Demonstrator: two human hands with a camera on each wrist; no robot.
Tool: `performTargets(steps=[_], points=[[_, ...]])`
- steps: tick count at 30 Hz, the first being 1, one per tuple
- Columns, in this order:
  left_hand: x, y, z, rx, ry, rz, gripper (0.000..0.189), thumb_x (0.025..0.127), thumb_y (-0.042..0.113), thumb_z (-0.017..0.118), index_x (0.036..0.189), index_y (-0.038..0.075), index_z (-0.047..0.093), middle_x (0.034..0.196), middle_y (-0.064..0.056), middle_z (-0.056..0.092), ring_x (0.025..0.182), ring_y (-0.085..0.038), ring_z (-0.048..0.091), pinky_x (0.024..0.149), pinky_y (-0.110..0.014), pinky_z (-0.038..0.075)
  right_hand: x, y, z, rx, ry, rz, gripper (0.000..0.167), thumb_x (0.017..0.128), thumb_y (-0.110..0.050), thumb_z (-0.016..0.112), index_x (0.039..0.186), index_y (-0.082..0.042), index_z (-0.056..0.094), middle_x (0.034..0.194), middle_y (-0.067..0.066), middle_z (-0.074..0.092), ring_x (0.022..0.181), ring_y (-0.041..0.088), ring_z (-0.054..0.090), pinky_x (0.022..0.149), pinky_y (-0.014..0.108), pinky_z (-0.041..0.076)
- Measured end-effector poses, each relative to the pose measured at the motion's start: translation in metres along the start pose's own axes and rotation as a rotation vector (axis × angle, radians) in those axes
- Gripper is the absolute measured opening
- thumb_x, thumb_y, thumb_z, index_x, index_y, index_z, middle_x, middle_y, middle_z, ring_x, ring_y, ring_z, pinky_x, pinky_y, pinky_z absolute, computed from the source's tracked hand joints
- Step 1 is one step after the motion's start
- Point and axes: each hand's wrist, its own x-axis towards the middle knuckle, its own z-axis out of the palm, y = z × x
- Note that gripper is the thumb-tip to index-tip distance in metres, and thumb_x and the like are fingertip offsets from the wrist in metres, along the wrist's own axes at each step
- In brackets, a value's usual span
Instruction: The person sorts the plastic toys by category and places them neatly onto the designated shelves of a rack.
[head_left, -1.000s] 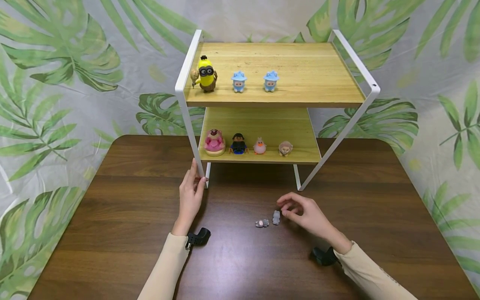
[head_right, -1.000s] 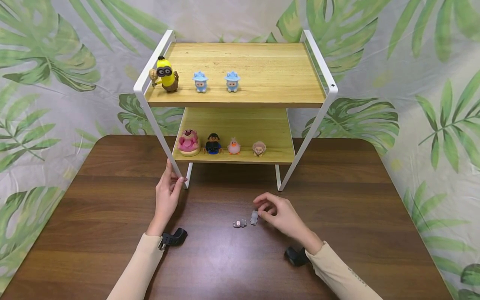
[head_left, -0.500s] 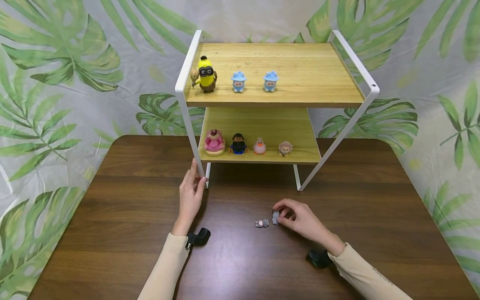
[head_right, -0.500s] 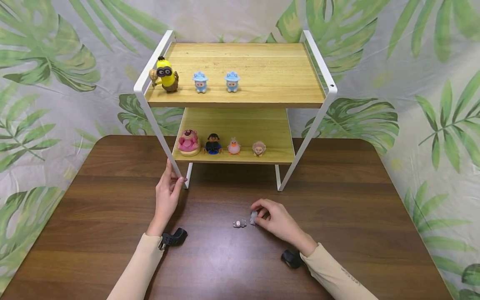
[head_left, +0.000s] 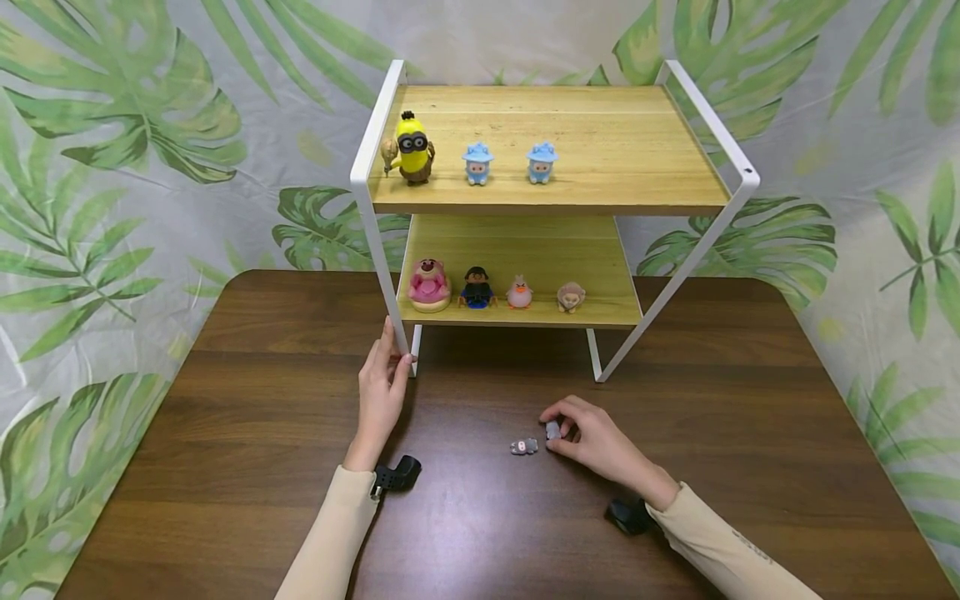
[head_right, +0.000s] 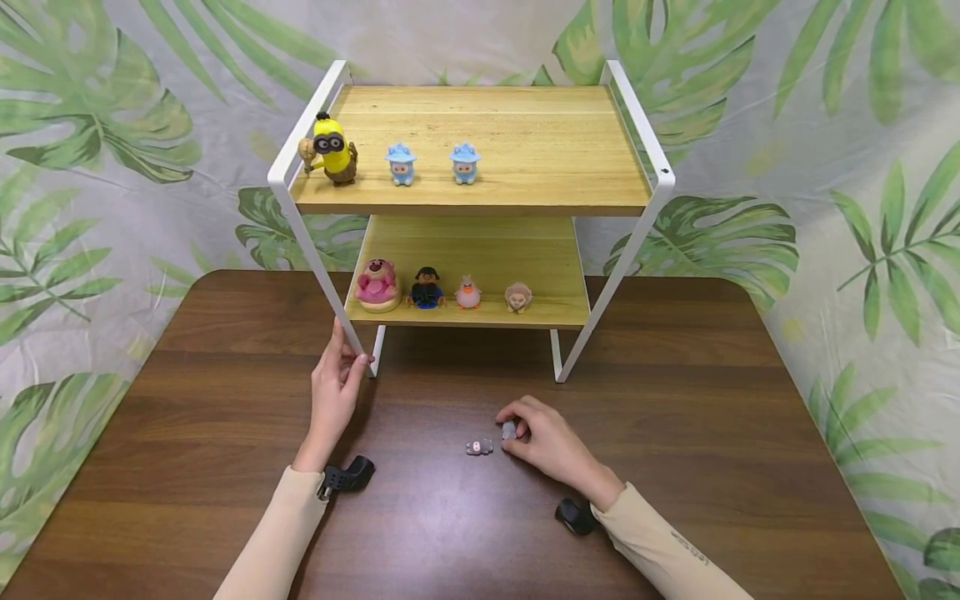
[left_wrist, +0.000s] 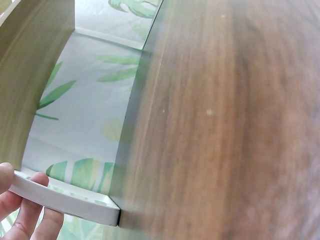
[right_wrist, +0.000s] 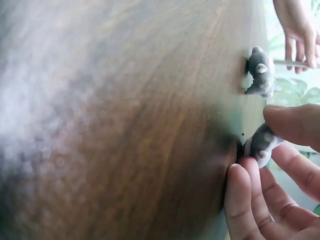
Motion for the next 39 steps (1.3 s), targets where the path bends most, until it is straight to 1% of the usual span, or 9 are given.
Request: performTargets(steps=[5, 12, 19, 25, 28, 32, 35, 39], points=[[0.000, 0.000, 0.000, -0.004, 0.002, 0.004, 0.087, 0.089, -0.011, 0.058, 0.152, 0.038, 0.023, 0.091, -0.018, 0.055, 0.075, -0.028, 0.060, 0.060, -0.044, 0.056, 0.000, -0.001, -0.001, -0.009, -0.018, 0.009, 0.029, 0.079, 0.003, 0.070, 0.106, -0.006, 0.066, 0.098, 0.002, 0.055, 0.076, 0.011, 0.054, 0.061, 0.023, 0.051], [0.001, 0.000, 0.000, -0.010, 0.005, 0.004, 0.087, 0.089, -0.011, 0.058, 0.151, 0.040, 0.024, 0.090, -0.018, 0.055, 0.075, -0.028, 0.060, 0.060, -0.044, 0.056, -0.001, 0.000, -0.004, 0.002, -0.010, 0.002, 0.034, 0.076, 0.008, 0.061, 0.106, -0.006, 0.067, 0.098, 0.002, 0.056, 0.077, 0.010, 0.055, 0.062, 0.023, 0.051], [0.001, 0.000, 0.001, -0.015, 0.021, 0.023, 0.091, 0.086, -0.013, 0.061, 0.152, 0.038, 0.023, 0.090, -0.020, 0.055, 0.074, -0.029, 0.060, 0.059, -0.042, 0.055, -0.001, 0.000, -0.004, 0.013, 0.008, -0.009, 0.034, 0.076, 0.011, 0.058, 0.105, -0.004, 0.067, 0.098, 0.004, 0.059, 0.079, 0.015, 0.058, 0.065, 0.025, 0.052], [0.001, 0.000, 0.001, -0.008, 0.019, 0.018, 0.091, 0.087, -0.012, 0.061, 0.151, 0.039, 0.023, 0.090, -0.019, 0.055, 0.074, -0.028, 0.060, 0.059, -0.040, 0.055, -0.001, -0.005, -0.009, 0.006, 0.033, -0.007, 0.034, 0.080, 0.010, 0.056, 0.106, -0.007, 0.067, 0.100, 0.001, 0.062, 0.080, 0.011, 0.058, 0.068, 0.025, 0.052], [0.000, 0.000, 0.000, -0.004, 0.012, 0.010, 0.088, 0.088, -0.011, 0.060, 0.151, 0.039, 0.024, 0.090, -0.018, 0.055, 0.075, -0.026, 0.060, 0.060, -0.040, 0.055, 0.000, -0.007, -0.012, 0.015, 0.053, -0.038, 0.034, 0.081, 0.012, 0.055, 0.105, -0.008, 0.068, 0.098, 0.000, 0.062, 0.077, 0.010, 0.059, 0.068, 0.025, 0.051], [0.000, 0.000, 0.000, 0.002, 0.010, 0.007, 0.086, 0.089, -0.010, 0.059, 0.151, 0.039, 0.025, 0.089, -0.017, 0.055, 0.074, -0.025, 0.060, 0.060, -0.038, 0.055, 0.001, -0.010, -0.014, 0.049, 0.088, -0.113, 0.037, 0.081, 0.016, 0.053, 0.105, -0.007, 0.069, 0.097, 0.001, 0.062, 0.074, 0.011, 0.060, 0.065, 0.024, 0.052], [0.000, 0.001, 0.000, 0.000, 0.010, 0.007, 0.086, 0.090, -0.009, 0.059, 0.151, 0.039, 0.025, 0.089, -0.017, 0.055, 0.074, -0.025, 0.060, 0.060, -0.038, 0.055, 0.002, -0.013, -0.015, 0.078, 0.109, -0.169, 0.042, 0.080, 0.019, 0.050, 0.108, -0.006, 0.069, 0.102, 0.003, 0.063, 0.075, 0.013, 0.060, 0.063, 0.023, 0.053], [0.000, 0.000, 0.001, -0.007, 0.011, 0.010, 0.088, 0.089, -0.010, 0.060, 0.151, 0.039, 0.024, 0.089, -0.018, 0.055, 0.074, -0.026, 0.060, 0.059, -0.040, 0.055, 0.004, -0.016, -0.018, 0.105, 0.113, -0.204, 0.044, 0.082, 0.020, 0.047, 0.110, -0.005, 0.069, 0.108, 0.004, 0.064, 0.075, 0.018, 0.061, 0.062, 0.023, 0.053]])
